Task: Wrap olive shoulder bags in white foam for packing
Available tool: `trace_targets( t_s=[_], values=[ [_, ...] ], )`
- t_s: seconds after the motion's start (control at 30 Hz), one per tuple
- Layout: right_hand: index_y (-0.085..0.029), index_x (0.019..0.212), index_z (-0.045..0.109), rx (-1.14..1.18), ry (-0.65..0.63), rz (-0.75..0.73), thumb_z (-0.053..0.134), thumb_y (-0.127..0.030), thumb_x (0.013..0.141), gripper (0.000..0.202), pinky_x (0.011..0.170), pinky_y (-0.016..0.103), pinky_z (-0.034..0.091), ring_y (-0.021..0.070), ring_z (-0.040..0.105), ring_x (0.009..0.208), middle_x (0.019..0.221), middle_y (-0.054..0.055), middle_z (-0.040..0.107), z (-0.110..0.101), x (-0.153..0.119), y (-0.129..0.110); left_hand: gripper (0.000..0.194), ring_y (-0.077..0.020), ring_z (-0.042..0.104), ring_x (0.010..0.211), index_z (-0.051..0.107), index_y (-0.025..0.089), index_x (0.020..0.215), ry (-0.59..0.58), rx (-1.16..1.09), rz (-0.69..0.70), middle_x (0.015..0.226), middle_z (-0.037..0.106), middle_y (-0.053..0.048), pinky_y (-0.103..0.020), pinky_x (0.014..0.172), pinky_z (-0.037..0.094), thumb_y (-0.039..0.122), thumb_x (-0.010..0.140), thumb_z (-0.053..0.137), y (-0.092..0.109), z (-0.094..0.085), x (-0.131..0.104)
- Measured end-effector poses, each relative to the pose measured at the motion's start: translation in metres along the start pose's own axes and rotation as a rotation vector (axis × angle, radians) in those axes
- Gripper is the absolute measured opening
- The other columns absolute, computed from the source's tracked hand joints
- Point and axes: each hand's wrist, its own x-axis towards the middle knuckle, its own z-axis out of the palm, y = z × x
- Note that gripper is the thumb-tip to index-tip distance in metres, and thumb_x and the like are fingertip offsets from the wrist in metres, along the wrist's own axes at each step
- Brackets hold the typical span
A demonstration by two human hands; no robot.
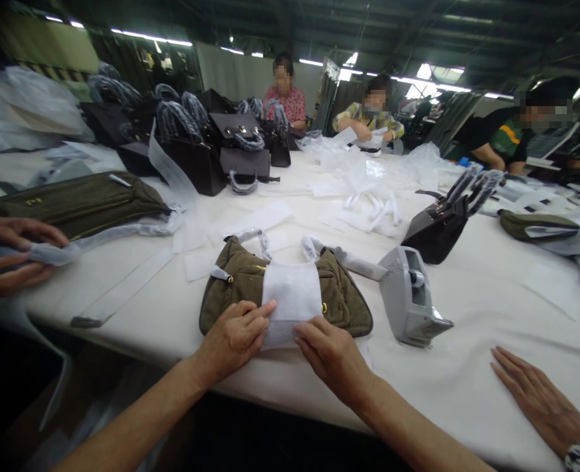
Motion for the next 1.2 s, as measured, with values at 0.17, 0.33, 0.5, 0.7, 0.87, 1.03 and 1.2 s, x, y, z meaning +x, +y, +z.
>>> trace_targets(
  t_s=[0.17, 0.33, 0.5, 0.7, 0.87, 1.03, 1.2],
  values=[
    [-0.018, 0.096, 0.06, 0.096, 0.013, 0.24, 0.053, -0.026, 0.081, 0.018, 0.063, 0.026, 0.045, 0.0156, 0.056, 0.068, 0.075, 0.005, 0.059, 0.012, 0.006, -0.012, 0.007, -0.0211, 0.045, 0.095, 0.053, 0.018, 0.086, 0.005, -0.013, -0.005, 0.13, 0.046, 0.001, -0.037, 0.077, 0.041, 0.019, 0.081, 0.048, 0.001, -0.001, -0.001],
    [-0.018, 0.098, 0.059, 0.006, -0.019, 0.179, 0.047, -0.025, 0.084, 0.02, 0.064, 0.029, 0.044, 0.0174, 0.056, 0.07, 0.079, 0.006, 0.058, 0.018, 0.005, -0.013, 0.006, -0.0211, 0.045, 0.095, 0.052, 0.018, 0.084, 0.019, -0.008, -0.01, 0.129, 0.046, 0.002, -0.037, 0.076, 0.04, 0.018, 0.08, 0.048, 0.001, 0.0, -0.001],
    [-0.016, 0.093, 0.061, 0.324, 0.033, 0.444, 0.058, -0.031, 0.077, 0.022, 0.051, 0.025, 0.045, 0.0131, 0.052, 0.053, 0.067, 0.002, 0.057, 0.026, 0.011, -0.014, 0.005, -0.0208, 0.045, 0.095, 0.051, 0.018, 0.084, 0.022, 0.009, -0.017, 0.129, 0.046, 0.002, -0.037, 0.075, 0.04, 0.019, 0.08, 0.048, 0.002, 0.001, -0.002],
    [-0.014, 0.094, 0.061, 0.561, 0.1, 0.601, 0.059, -0.036, 0.074, 0.03, 0.04, 0.022, 0.041, 0.0092, 0.048, 0.042, 0.062, -0.002, 0.052, 0.033, 0.015, -0.027, 0.006, -0.0202, 0.046, 0.094, 0.051, 0.019, 0.084, 0.035, 0.009, -0.027, 0.127, 0.048, 0.002, -0.037, 0.075, 0.04, 0.018, 0.079, 0.05, 0.004, 0.0, -0.001],
    [-0.015, 0.085, 0.06, 0.545, 0.045, 0.644, 0.059, -0.033, 0.072, 0.022, 0.039, 0.021, 0.039, 0.0087, 0.048, 0.038, 0.054, -0.005, 0.049, 0.031, 0.022, -0.03, 0.004, -0.0201, 0.046, 0.093, 0.052, 0.018, 0.082, 0.044, -0.007, -0.025, 0.128, 0.048, 0.002, -0.036, 0.075, 0.04, 0.018, 0.078, 0.05, 0.003, 0.001, -0.002],
    [-0.014, 0.068, 0.056, 0.641, -0.068, 0.746, 0.059, -0.031, 0.07, 0.017, 0.033, 0.017, 0.028, 0.0052, 0.041, 0.032, 0.044, -0.006, 0.045, 0.02, 0.041, -0.034, 0.004, -0.0201, 0.046, 0.094, 0.052, 0.019, 0.082, 0.057, -0.009, -0.024, 0.128, 0.048, 0.002, -0.036, 0.074, 0.04, 0.019, 0.078, 0.05, 0.001, 0.003, -0.003],
    [-0.016, 0.061, 0.046, 1.081, -0.154, 1.063, 0.057, -0.027, 0.07, 0.018, 0.029, 0.013, 0.015, 0.0017, 0.032, 0.028, 0.042, -0.008, 0.043, 0.014, 0.053, -0.049, 0.009, -0.0198, 0.046, 0.093, 0.053, 0.019, 0.087, 0.062, -0.025, -0.016, 0.126, 0.049, 0.001, -0.036, 0.073, 0.041, 0.019, 0.079, 0.05, 0.0, 0.003, -0.004]
  ],
)
